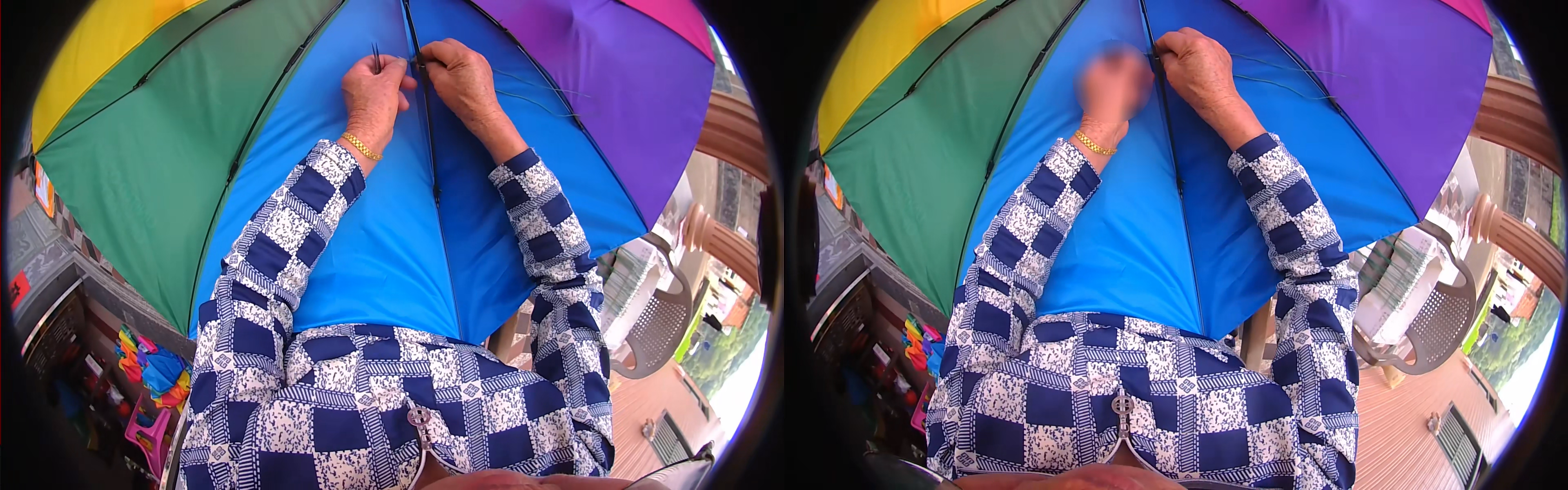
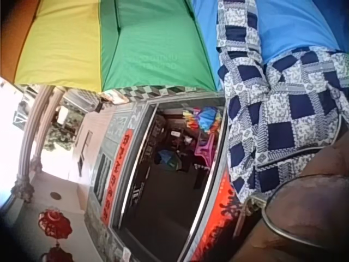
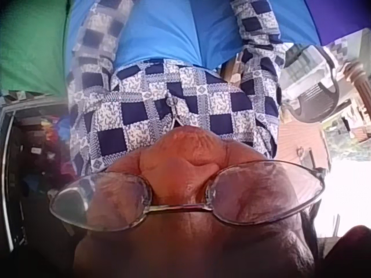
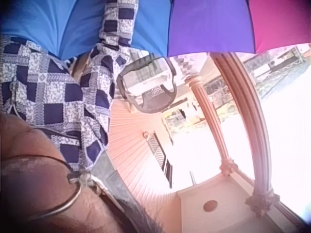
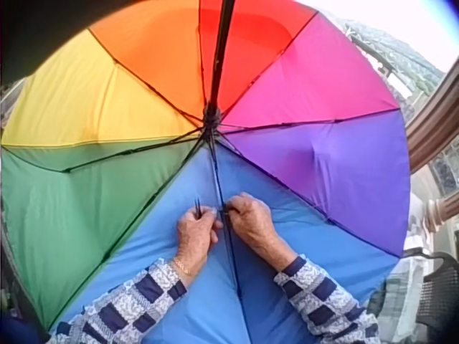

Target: Repairing the fabric and frame components of a colorful umbrella using manual tools.

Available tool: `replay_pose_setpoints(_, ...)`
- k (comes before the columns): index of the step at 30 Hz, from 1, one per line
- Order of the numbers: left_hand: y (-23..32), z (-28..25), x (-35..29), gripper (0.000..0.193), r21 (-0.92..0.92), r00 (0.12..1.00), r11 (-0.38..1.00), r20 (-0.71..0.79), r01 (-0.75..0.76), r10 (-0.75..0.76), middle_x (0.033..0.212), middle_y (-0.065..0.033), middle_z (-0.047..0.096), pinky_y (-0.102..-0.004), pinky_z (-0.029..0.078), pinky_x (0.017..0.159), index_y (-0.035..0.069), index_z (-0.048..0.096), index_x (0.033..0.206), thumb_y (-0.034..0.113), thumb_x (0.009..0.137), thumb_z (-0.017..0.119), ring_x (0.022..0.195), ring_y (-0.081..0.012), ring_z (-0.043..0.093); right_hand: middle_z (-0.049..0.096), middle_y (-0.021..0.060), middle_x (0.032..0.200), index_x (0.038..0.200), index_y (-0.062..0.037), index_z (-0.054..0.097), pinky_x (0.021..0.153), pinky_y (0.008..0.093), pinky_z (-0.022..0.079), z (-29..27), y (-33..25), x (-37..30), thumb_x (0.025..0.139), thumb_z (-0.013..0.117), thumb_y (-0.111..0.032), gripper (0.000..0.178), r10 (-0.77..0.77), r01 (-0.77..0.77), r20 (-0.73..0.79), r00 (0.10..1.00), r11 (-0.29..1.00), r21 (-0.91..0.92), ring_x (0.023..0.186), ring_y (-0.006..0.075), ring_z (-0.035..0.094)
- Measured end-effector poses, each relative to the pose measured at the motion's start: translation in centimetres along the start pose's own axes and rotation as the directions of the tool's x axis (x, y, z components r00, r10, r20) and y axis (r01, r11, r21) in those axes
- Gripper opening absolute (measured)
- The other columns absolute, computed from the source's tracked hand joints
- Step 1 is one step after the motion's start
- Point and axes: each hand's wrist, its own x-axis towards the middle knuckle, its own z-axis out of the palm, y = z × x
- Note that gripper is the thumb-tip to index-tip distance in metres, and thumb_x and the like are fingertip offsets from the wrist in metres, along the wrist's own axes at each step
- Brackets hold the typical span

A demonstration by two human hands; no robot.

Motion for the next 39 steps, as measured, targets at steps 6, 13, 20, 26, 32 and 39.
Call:
replay_pose_setpoints(6, 0.4, 0.8, 0.3, 0.011, 0.035, 0.999, 0.999, -0.016, 0.033, -0.032, 0.061, -0.0030, 0.058, -0.0211, 0.032, 0.036, 0.005, 0.059, 0.081, 0.015, 0.082, 0.064, 0.040, -0.0070, 0.044, 0.062, 0.0063, 0.080, 0.083, -0.0114, 0.068, 0.068, 0.0391, 0.049, 0.1, 0.1, -0.2, 0.077, 0.058, -0.012, 0.011, 0.014, -0.014, -0.006, 1.000, 1.000, 0.021, 0.077, 0.0283, 0.061)
replay_pose_setpoints(13, 0.0, 1.5, 0.4, 0.011, -0.030, 0.997, 0.999, -0.068, 0.041, -0.043, 0.058, -0.0018, 0.054, -0.0212, 0.032, 0.036, 0.006, 0.057, 0.079, 0.014, 0.081, 0.063, 0.039, -0.0074, 0.041, 0.063, 0.0067, 0.080, 0.082, -0.0110, 0.067, 0.068, 0.0393, 0.049, 0.2, 0.1, -0.4, 0.077, 0.058, -0.011, 0.011, 0.019, -0.019, -0.027, 0.999, 0.999, 0.026, 0.076, 0.0282, 0.061)
replay_pose_setpoints(20, -0.4, 0.8, 0.5, 0.009, -0.193, 0.989, 0.981, -0.147, -0.015, -0.014, 0.054, -0.0026, 0.051, -0.0224, 0.031, 0.035, 0.006, 0.053, 0.073, 0.011, 0.078, 0.059, 0.038, -0.0081, 0.040, 0.063, 0.0075, 0.080, 0.085, -0.0082, 0.065, 0.066, 0.0336, 0.048, -0.5, 0.3, -0.3, 0.074, 0.058, -0.009, 0.013, -0.017, 0.017, 0.005, 1.000, 0.999, 0.042, 0.073, 0.0255, 0.062)
replay_pose_setpoints(26, -1.0, -0.9, 1.0, 0.010, -0.341, 0.986, 0.940, -0.160, -0.016, -0.042, 0.055, -0.0020, 0.051, -0.0219, 0.031, 0.036, 0.007, 0.053, 0.073, 0.012, 0.079, 0.060, 0.039, -0.0075, 0.039, 0.062, 0.0088, 0.076, 0.083, -0.0064, 0.064, 0.065, 0.0353, 0.047, -3.2, 0.8, 0.3, 0.073, 0.057, -0.011, 0.013, -0.069, 0.106, 0.327, 0.942, 0.989, -0.099, 0.069, 0.0261, 0.059)
replay_pose_setpoints(32, -1.4, -1.1, 0.8, 0.011, -0.288, 0.994, 0.957, -0.108, -0.026, -0.005, 0.056, -0.0014, 0.051, -0.0212, 0.032, 0.037, 0.007, 0.055, 0.075, 0.013, 0.080, 0.061, 0.040, -0.0072, 0.040, 0.062, 0.0107, 0.077, 0.082, -0.0068, 0.064, 0.065, 0.0374, 0.047, -3.7, -0.7, 0.9, 0.071, 0.054, -0.013, 0.015, 0.064, 0.027, 0.495, 0.866, 0.984, -0.175, 0.071, 0.0289, 0.059)
replay_pose_setpoints(39, -1.7, -1.0, 0.7, 0.012, -0.231, 0.996, 0.972, -0.089, -0.042, 0.022, 0.056, -0.0011, 0.051, -0.0205, 0.034, 0.037, 0.006, 0.055, 0.075, 0.014, 0.081, 0.062, 0.041, -0.0067, 0.042, 0.063, 0.0137, 0.076, 0.083, -0.0080, 0.066, 0.068, 0.0400, 0.047, -3.6, -0.9, 0.7, 0.070, 0.053, -0.014, 0.019, 0.118, -0.012, 0.534, 0.837, 0.980, -0.197, 0.075, 0.0327, 0.060)
